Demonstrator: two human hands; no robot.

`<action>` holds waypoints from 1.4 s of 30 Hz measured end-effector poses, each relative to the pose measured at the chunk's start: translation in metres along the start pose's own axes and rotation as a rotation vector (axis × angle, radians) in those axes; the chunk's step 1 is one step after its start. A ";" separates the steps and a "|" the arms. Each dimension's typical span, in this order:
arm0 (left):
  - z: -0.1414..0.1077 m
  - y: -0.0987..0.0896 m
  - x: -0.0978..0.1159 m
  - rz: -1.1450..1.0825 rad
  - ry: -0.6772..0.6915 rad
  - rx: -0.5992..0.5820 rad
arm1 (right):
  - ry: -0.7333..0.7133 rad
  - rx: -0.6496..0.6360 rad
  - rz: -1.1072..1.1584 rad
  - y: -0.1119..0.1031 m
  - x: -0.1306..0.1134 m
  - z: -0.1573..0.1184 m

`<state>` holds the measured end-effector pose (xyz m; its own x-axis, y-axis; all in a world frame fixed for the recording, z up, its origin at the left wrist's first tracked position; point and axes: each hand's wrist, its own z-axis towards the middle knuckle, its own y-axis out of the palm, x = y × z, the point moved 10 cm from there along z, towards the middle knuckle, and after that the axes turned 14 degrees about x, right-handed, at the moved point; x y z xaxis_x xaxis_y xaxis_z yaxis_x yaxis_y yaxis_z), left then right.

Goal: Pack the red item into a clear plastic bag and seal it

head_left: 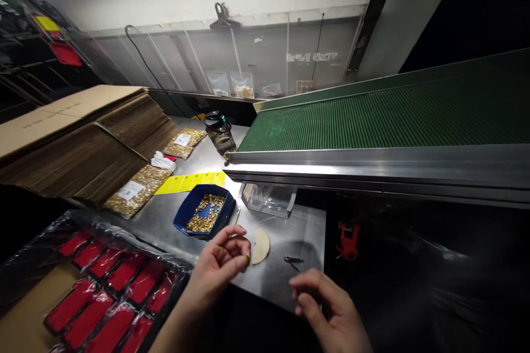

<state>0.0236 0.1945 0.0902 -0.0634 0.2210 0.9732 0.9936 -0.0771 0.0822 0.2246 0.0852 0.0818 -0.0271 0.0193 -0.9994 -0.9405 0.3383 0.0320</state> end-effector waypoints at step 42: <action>-0.063 0.113 -0.062 -0.296 -0.416 -0.051 | -0.478 0.176 -0.347 -0.036 -0.069 -0.003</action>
<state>0.1342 0.1108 0.0522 -0.2882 0.6081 0.7397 0.9323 0.0020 0.3616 0.2596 0.0692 0.1500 0.4637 0.2857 -0.8386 -0.7960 0.5501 -0.2527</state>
